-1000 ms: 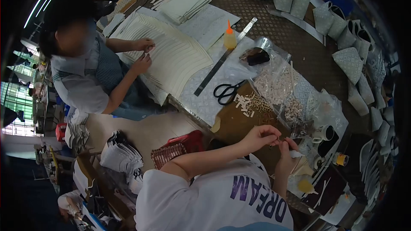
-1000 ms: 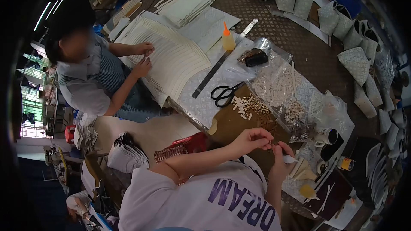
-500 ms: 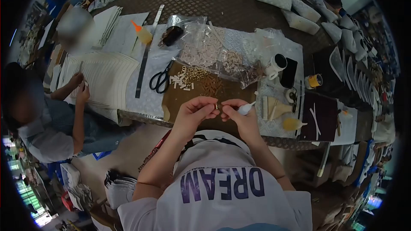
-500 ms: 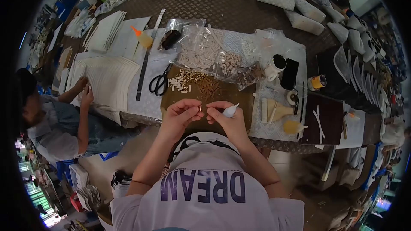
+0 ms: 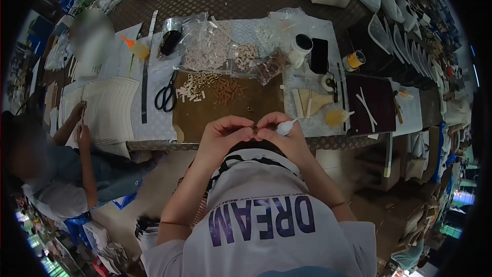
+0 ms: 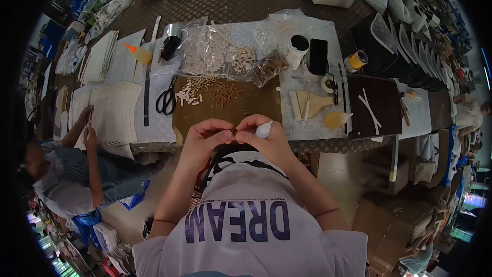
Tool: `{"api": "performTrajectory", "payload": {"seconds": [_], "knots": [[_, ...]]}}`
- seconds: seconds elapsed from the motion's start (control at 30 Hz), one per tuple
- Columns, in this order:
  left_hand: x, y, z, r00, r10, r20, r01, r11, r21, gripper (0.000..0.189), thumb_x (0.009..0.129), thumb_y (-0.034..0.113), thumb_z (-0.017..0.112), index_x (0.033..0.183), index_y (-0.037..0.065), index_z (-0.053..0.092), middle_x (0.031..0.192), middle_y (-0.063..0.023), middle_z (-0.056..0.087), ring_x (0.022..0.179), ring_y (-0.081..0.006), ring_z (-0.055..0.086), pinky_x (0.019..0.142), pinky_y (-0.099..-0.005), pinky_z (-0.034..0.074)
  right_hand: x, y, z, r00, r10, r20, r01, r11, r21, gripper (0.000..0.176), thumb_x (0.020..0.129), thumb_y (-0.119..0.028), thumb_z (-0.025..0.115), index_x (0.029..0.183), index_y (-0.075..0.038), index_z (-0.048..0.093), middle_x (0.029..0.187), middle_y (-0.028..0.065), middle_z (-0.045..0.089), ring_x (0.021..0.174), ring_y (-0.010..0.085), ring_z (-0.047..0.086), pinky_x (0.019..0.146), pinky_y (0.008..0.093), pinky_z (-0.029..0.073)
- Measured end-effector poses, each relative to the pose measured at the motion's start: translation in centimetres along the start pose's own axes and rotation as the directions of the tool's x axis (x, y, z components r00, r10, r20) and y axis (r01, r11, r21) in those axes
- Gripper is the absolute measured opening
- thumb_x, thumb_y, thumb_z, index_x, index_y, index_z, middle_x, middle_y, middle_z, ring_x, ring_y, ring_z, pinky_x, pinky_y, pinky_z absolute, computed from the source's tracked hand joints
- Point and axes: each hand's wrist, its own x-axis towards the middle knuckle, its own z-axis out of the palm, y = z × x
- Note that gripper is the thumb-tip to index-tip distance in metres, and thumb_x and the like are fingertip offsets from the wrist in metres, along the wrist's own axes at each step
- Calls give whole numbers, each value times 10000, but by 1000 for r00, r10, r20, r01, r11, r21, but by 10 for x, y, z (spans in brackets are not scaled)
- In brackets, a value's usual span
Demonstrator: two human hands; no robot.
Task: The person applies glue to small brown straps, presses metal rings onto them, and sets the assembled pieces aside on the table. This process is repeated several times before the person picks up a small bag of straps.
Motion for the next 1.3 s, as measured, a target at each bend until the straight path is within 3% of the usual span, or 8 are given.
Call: {"api": "performTrajectory", "payload": {"seconds": [0.07,0.17,0.47,0.67,0.87,1.0,1.2,1.3], "knots": [[1,-2,6,998,58,-23,-54,989,139,172,820,0,625,992,-12,622,898,-80,651,814,-126,628,747,-229,503,-7,-4,-3,999,-16,-52,4,978,-210,138,811,-101,674,882,0,611,834,39,628,754,89,588,678,218,476],[1,-6,18,993,101,-65,-81,964,254,179,784,-12,659,960,-8,631,866,-66,650,768,-106,612,702,-220,490,-13,-3,-6,997,4,-78,-24,965,-262,114,806,-101,673,858,-11,625,818,26,633,756,74,583,672,214,468],[8,-6,16,990,-137,-24,139,986,93,190,806,1,632,995,-12,634,888,-85,655,798,-135,635,744,-238,509,-17,10,-14,996,-8,-91,-2,994,-109,95,800,-74,655,860,-17,607,798,4,617,718,50,550,644,202,451],[10,-11,14,999,27,-37,-18,974,227,187,804,-11,626,991,-11,633,877,-90,659,809,-152,638,737,-249,518,-9,17,-14,992,-92,-91,84,992,-91,190,798,-89,670,929,-25,549,788,-4,568,695,48,516,635,204,431],[14,5,-4,966,-202,-161,185,976,-114,214,815,36,646,1020,-20,617,902,-88,651,825,-161,641,774,-247,523,-9,15,-20,991,-103,-86,77,962,-261,390,866,-146,603,1109,-43,317,913,34,404,701,99,423,641,241,408],[12,10,-16,961,-223,-166,188,961,-201,229,819,52,647,1032,-23,607,912,-97,647,842,-180,645,784,-255,528,-6,3,-14,937,-349,-3,272,736,-620,327,842,-113,620,1113,-17,464,1001,78,462,803,184,520,706,277,450],[3,19,-23,961,-227,-158,205,968,-144,234,814,52,652,1032,-24,611,909,-103,649,834,-184,649,764,-251,529,-4,-4,3,950,-307,-51,202,732,-650,403,690,-43,734,1074,-61,614,989,72,585,861,201,581,727,290,472],[-1,22,-22,959,-227,-167,205,968,-142,239,812,49,651,1035,-29,613,905,-105,650,819,-185,653,747,-249,534,-3,-4,5,903,-428,45,330,622,-710,401,713,-11,703,1093,-76,593,981,80,565,818,206,594,648,308,513]]}}
